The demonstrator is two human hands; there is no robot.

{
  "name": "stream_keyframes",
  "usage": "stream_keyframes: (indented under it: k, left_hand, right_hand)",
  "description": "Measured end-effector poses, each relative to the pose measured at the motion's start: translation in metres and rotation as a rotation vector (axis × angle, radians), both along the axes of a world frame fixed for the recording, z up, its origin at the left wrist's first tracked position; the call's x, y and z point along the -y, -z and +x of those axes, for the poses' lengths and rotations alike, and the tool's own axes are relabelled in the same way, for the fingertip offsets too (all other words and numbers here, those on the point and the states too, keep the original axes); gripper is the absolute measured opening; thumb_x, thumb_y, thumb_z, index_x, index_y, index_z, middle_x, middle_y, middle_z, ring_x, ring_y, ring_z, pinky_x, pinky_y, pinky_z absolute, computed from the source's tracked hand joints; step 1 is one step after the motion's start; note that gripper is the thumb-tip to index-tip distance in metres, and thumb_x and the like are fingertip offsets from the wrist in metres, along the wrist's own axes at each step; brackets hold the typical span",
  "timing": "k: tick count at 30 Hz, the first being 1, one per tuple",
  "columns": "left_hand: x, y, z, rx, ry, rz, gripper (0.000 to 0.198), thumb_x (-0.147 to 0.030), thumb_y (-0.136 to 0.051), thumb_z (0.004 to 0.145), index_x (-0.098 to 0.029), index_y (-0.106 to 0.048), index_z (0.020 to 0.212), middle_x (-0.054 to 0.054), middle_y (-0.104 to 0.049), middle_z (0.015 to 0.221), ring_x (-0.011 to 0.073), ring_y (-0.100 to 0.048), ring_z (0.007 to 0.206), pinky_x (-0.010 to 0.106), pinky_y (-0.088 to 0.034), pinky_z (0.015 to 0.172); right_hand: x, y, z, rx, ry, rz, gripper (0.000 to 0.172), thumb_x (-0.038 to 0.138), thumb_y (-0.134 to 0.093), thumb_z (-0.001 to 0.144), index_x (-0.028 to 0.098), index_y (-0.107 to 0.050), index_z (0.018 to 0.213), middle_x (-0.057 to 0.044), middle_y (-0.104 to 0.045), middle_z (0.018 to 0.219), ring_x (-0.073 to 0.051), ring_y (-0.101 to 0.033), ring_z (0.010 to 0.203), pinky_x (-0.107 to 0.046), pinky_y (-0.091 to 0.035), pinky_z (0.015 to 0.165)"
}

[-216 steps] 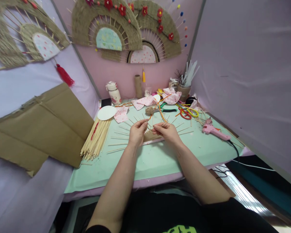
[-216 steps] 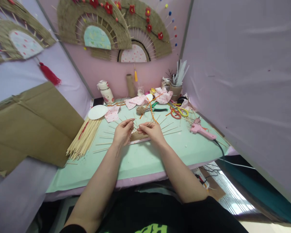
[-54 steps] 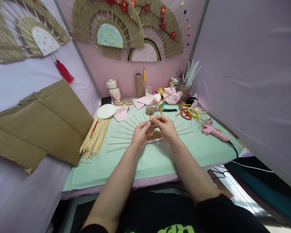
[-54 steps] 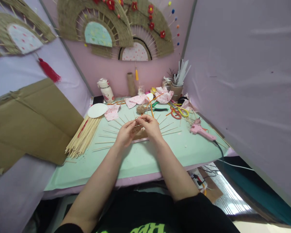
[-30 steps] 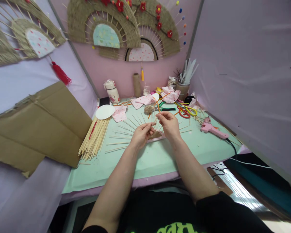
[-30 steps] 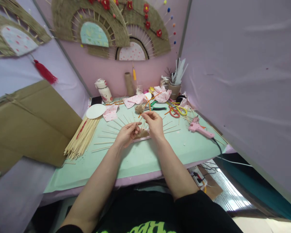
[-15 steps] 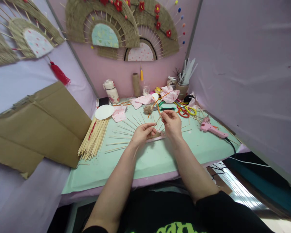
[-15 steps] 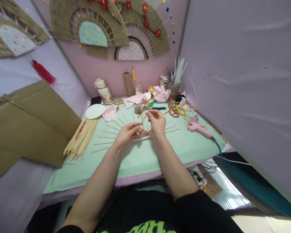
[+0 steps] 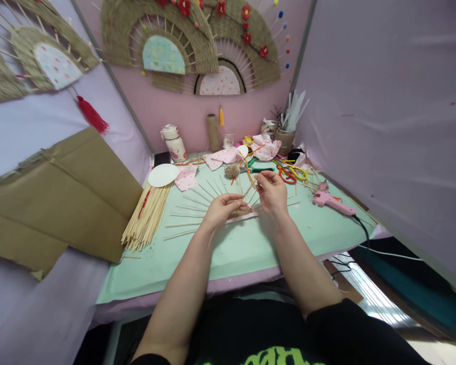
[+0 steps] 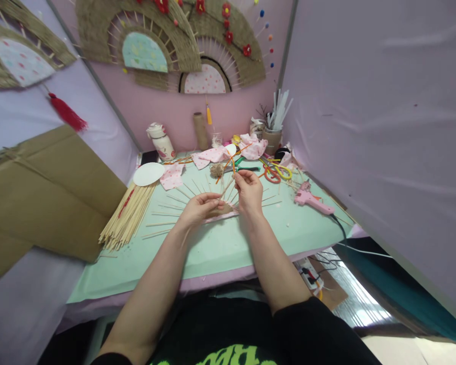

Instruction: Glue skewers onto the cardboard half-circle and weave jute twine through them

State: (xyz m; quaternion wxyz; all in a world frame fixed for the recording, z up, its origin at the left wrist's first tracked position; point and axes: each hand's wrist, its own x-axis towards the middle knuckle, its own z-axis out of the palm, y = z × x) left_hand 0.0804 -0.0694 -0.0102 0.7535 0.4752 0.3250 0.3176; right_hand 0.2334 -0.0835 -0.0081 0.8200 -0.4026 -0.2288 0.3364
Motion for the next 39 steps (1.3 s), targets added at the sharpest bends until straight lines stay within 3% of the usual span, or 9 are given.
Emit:
stream_keyframes:
  k: [6,9,12,19,30,35,39]
  left_hand:
    - [-0.002,0.003,0.002,-0.066,-0.081,0.079,0.025,-0.022,-0.075,0.066,-0.013,-0.070,0.089,0.011,-0.074,0.087,0.0195,-0.069,0.078,0.033,-0.053,0.078]
    - [-0.008,0.005,0.002,0.033,-0.179,0.139,0.019,-0.029,-0.072,0.069,-0.014,-0.072,0.081,0.010,-0.073,0.092,0.0206,-0.068,0.091,0.034,-0.049,0.089]
    - [-0.012,0.005,0.002,0.159,-0.237,0.127,0.026,-0.037,-0.075,0.069,-0.014,-0.069,0.078,0.008,-0.073,0.086,0.0172,-0.068,0.085,0.030,-0.049,0.087]
    - [-0.007,0.005,0.000,0.138,-0.124,0.029,0.046,-0.037,-0.085,0.058,-0.015,-0.059,0.088,0.002,-0.066,0.067,0.0131,-0.064,0.064,0.024,-0.049,0.061]
    - [-0.007,0.000,-0.006,0.104,0.035,-0.112,0.033,-0.023,-0.087,0.055,-0.009,-0.066,0.077,0.002,-0.064,0.064,0.0101,-0.061,0.057,0.023,-0.048,0.059]
    - [-0.011,0.000,-0.004,0.227,-0.199,-0.114,0.027,-0.018,-0.085,0.056,-0.012,-0.066,0.075,0.000,-0.066,0.065,0.0082,-0.061,0.059,0.021,-0.049,0.063]
    - [-0.015,-0.001,-0.005,0.382,-0.362,-0.134,0.025,-0.016,-0.083,0.060,-0.014,-0.064,0.075,-0.001,-0.066,0.067,0.0075,-0.063,0.063,0.019,-0.048,0.066]
  right_hand:
    - [0.000,0.001,0.000,0.057,-0.075,0.050,0.028,0.025,-0.078,0.058,0.021,-0.061,0.079,0.007,-0.057,0.063,-0.006,-0.049,0.056,-0.020,-0.038,0.055]
    - [0.003,0.001,-0.001,0.165,-0.206,0.019,0.028,0.025,-0.077,0.060,0.021,-0.062,0.083,0.006,-0.059,0.064,-0.008,-0.052,0.059,-0.021,-0.039,0.057]
    - [0.008,0.000,-0.007,0.294,-0.321,-0.021,0.027,0.026,-0.076,0.063,0.020,-0.063,0.086,0.004,-0.061,0.067,-0.009,-0.055,0.063,-0.023,-0.042,0.062]
    - [0.014,-0.003,-0.020,0.465,-0.401,-0.064,0.023,0.028,-0.072,0.068,0.020,-0.061,0.086,0.004,-0.060,0.066,-0.012,-0.056,0.062,-0.028,-0.045,0.065]
    - [0.013,-0.001,-0.019,0.596,-0.364,-0.088,0.023,0.032,-0.070,0.071,0.020,-0.065,0.090,-0.002,-0.066,0.086,-0.015,-0.059,0.079,-0.030,-0.047,0.076]
    - [0.010,0.001,-0.020,0.557,-0.244,-0.085,0.028,0.042,-0.062,0.080,0.021,-0.060,0.099,-0.005,-0.065,0.100,-0.016,-0.059,0.089,-0.032,-0.046,0.082]
    - [0.008,0.008,-0.027,0.623,-0.378,-0.129,0.028,0.043,-0.062,0.078,0.020,-0.058,0.092,-0.004,-0.066,0.091,-0.017,-0.061,0.088,-0.032,-0.046,0.082]
